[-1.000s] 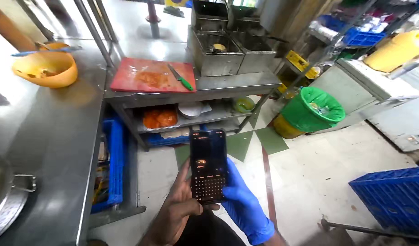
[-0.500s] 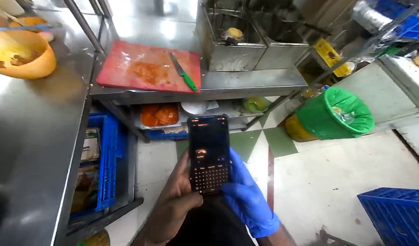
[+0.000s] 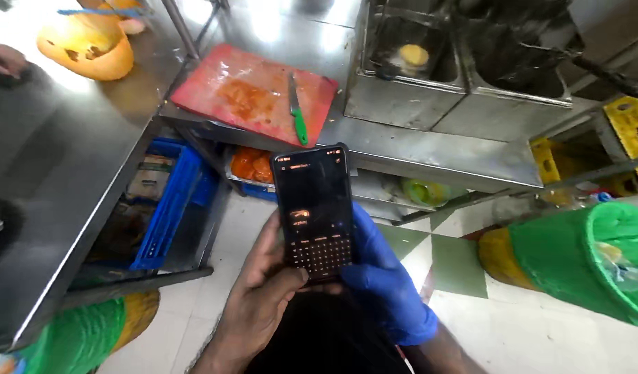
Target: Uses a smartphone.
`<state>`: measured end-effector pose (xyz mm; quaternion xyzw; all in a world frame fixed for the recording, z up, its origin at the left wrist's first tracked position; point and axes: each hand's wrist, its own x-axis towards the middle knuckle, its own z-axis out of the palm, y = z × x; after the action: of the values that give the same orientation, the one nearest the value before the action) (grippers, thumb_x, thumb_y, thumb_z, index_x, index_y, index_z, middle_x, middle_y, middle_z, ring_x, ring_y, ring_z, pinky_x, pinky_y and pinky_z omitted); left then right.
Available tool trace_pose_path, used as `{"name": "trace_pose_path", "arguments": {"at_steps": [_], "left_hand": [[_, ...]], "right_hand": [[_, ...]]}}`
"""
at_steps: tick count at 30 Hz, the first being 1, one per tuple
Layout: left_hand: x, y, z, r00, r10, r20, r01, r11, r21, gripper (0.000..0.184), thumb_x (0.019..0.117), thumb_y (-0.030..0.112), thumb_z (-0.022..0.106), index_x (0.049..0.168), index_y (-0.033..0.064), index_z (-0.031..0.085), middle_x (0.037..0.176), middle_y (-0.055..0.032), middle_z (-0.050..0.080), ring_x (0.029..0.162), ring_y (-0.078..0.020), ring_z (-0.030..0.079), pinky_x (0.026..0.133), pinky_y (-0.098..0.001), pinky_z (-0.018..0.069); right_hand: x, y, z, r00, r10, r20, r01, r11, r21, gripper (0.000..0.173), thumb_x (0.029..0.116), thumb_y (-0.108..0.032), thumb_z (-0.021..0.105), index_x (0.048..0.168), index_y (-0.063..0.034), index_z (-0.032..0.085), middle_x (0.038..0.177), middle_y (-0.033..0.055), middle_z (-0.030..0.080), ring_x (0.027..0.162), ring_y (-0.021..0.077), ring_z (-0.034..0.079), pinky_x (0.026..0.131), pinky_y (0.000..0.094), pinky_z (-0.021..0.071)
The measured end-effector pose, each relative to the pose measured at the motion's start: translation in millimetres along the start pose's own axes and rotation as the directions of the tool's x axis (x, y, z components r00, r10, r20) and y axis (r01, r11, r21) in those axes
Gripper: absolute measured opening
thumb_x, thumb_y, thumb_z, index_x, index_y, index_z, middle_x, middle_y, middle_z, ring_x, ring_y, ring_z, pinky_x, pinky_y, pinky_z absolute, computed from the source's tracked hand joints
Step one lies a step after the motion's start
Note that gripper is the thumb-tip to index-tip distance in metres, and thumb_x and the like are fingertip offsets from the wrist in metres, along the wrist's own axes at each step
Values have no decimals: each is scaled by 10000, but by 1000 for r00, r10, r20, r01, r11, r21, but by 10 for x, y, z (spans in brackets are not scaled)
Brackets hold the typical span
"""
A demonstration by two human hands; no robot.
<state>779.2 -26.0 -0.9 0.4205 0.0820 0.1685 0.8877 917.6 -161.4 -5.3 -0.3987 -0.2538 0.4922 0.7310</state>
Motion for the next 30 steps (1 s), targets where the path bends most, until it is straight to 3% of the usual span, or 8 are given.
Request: {"name": "trace_pose_path", "arguments": {"at_steps": [6,8,13,21,26,30], "left_hand": [[67,-169,474,995,86,-56,-84,996,36,794,911,-95,495,1587,255,270,1346,-171,607,1112,-340,686,846,-519,623],[67,-192,598,992,106,-71,-102,993,50,829,898,-111,500,1596,258,246,1347,-160,608,1112,-333,688,853,-515,623],[61,-182,805,979,156,-129,-142,984,109,809,919,-113,500,1596,251,249,1359,-140,600,1086,-303,698,814,-461,641],[27,-79,871,943,253,-216,-198,949,245,658,1014,-41,492,1579,227,290,1285,-141,630,992,-271,726,711,-386,660],[-15,-27,801,944,242,-226,-183,949,256,625,1029,-32,486,1572,222,307,1239,-150,647,951,-276,735,689,-387,663],[-62,19,723,959,214,-184,-171,959,225,652,1022,-39,492,1583,229,293,1284,-151,628,990,-284,726,724,-399,660]], "right_hand": [[-71,-355,-251,994,-21,104,20,1000,7,808,806,63,522,1552,-197,350,1310,109,593,1072,196,653,844,389,593],[-97,-452,-294,992,-17,127,14,1000,22,807,810,71,517,1551,-200,352,1301,95,597,1047,169,658,806,345,598],[-137,-568,-291,986,-37,162,32,999,31,840,798,93,509,1565,-201,332,1331,85,580,1087,162,647,837,349,599],[-103,-580,-127,975,-63,214,66,998,-4,820,808,79,509,1560,-193,328,1310,81,584,1075,157,647,848,345,595],[-100,-514,-50,973,-84,216,83,996,12,819,807,86,512,1557,-179,322,1317,95,577,1096,175,645,871,368,595],[-95,-461,-9,974,-89,207,86,996,28,810,802,81,518,1547,-179,332,1308,100,583,1098,189,650,862,386,603]]}}
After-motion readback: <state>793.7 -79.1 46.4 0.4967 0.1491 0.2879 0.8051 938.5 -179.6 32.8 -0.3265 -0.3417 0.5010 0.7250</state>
